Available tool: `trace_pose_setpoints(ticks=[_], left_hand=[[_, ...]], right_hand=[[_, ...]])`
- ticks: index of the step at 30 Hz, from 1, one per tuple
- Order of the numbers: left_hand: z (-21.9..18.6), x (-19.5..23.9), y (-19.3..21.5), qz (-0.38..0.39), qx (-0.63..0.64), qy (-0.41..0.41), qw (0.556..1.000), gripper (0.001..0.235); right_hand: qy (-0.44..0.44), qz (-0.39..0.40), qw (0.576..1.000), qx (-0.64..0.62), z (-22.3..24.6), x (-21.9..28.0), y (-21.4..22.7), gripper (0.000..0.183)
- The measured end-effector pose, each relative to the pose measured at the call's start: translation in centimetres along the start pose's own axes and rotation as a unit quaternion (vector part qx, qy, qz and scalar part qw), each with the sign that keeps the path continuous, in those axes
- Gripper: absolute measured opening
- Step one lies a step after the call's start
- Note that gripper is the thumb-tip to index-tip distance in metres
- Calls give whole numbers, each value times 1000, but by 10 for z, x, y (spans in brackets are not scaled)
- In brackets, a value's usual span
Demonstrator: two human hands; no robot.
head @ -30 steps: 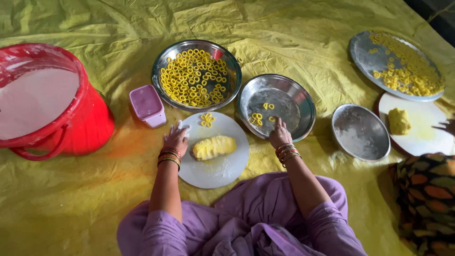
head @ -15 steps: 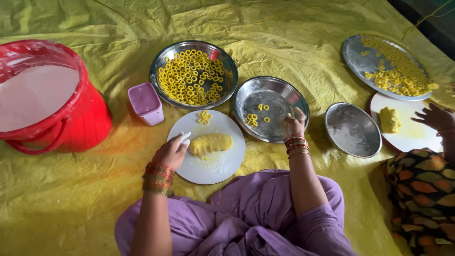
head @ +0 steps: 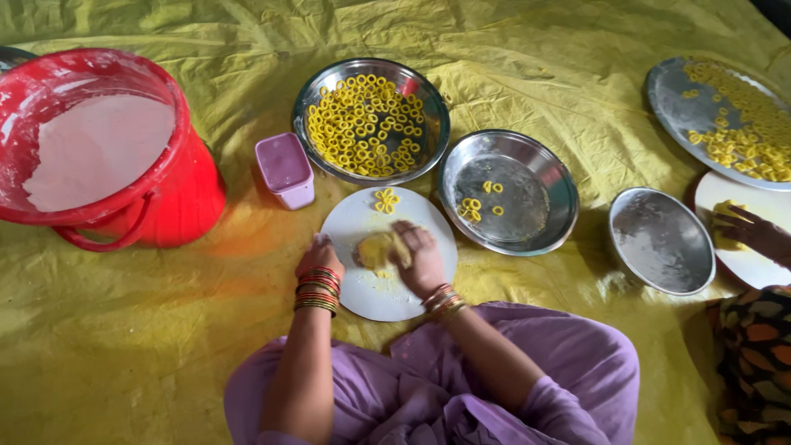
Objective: The person kneads and rolls yellow dough on a white board, then shapes small pieces into ring-like forms and places them into a metal tray. The person repeatedly takes small portions of dough, rolls them between the palms, and arranges the finished rings in the tray.
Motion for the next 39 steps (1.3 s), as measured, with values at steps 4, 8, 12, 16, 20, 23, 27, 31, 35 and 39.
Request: trace_pose_setpoints(ticks=[4,8,12,16,20,23,27,31,35,39], left_hand=[[-7,9,2,93,1,54,994,81],[-12,16,12,86,-13,42,995,82],[-14,11,9,107,-31,40,993,87],[-13,5,-12,85,-44,42,995,73],[-14,-1,-32,35,-84,45,995,70],[-12,-6,-38,-1,-83,46,996,61],[-2,2,-35,18,-26,37,999,75],[2,7,-20,-9,9,23,1000,67],[-17,14,-2,-234,125,-49,963,56],[-57,45,4,-371,183,-238,879,69]], right_hand=[[151,-30,970,187,49,-14,-24,78],[22,102,973,206,32,-35,-54,62],[4,101,969,227,9,-54,-80,57],[-36,112,966,229,4,-63,-90,60],[-71,159,957,232,23,-46,-77,65],[-51,133,970,195,44,-11,-57,84],[-7,100,988,119,60,38,-33,89],[-46,219,973,58,43,49,-20,74],[-154,199,968,12,-7,27,12,46],[87,22,986,143,-26,0,13,49]])
Point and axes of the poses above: each hand's wrist, its own x-axis away from the middle knuckle, its own y-axis out of the back of the hand, z = x × y, the point moved 2 cm from there along -x, towards the middle knuckle, and after that the axes turned 9 degrees about -z, right-handed, at the moved point
